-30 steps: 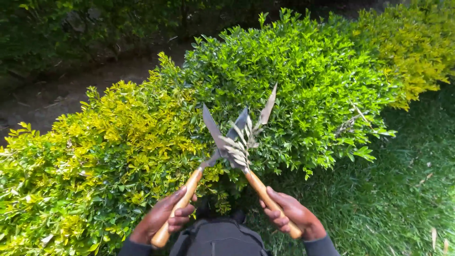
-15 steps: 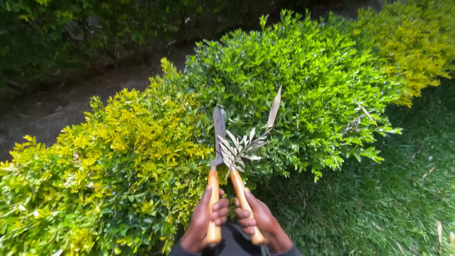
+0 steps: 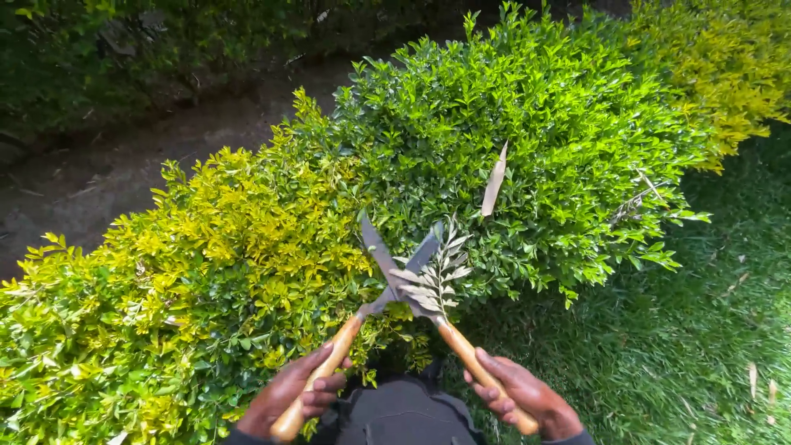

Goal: Trimming a garden hedge using manual garden shears.

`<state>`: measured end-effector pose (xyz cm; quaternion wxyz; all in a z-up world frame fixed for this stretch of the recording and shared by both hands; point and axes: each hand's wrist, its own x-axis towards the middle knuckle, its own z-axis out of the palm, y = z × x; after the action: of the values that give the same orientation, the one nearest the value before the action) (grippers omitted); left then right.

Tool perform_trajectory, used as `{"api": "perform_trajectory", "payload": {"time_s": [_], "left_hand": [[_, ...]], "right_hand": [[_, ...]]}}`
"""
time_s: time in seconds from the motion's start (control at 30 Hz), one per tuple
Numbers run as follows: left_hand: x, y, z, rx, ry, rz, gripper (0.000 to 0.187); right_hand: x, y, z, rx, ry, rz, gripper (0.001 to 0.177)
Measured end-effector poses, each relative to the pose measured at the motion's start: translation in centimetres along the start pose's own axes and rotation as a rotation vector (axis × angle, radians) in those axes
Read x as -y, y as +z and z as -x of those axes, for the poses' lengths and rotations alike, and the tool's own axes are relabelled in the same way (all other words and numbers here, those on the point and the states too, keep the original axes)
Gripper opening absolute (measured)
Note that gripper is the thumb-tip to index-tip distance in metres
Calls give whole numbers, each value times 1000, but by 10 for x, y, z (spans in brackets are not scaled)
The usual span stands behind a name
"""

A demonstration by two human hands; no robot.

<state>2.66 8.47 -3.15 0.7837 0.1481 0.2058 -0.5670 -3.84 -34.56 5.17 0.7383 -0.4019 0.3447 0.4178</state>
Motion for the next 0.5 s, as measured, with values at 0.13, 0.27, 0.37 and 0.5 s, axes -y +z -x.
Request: {"api": "perform_trajectory", "payload": {"time_s": [0.13, 0.27, 0.37, 0.5], "left_hand": [[74, 54, -102, -63, 412, 110, 46], [23, 94, -51, -19, 454, -3, 40], [-32, 72, -18, 63, 255, -172, 42], [-70, 76, -24, -13, -73, -175, 36]], "right_hand": [[-54, 69, -95, 48, -195, -210, 55], [-20, 78, -71, 299, -208, -343, 68], [-12, 51, -38, 202, -225, -315, 51], [-23, 5, -10, 141, -136, -332, 52]]}}
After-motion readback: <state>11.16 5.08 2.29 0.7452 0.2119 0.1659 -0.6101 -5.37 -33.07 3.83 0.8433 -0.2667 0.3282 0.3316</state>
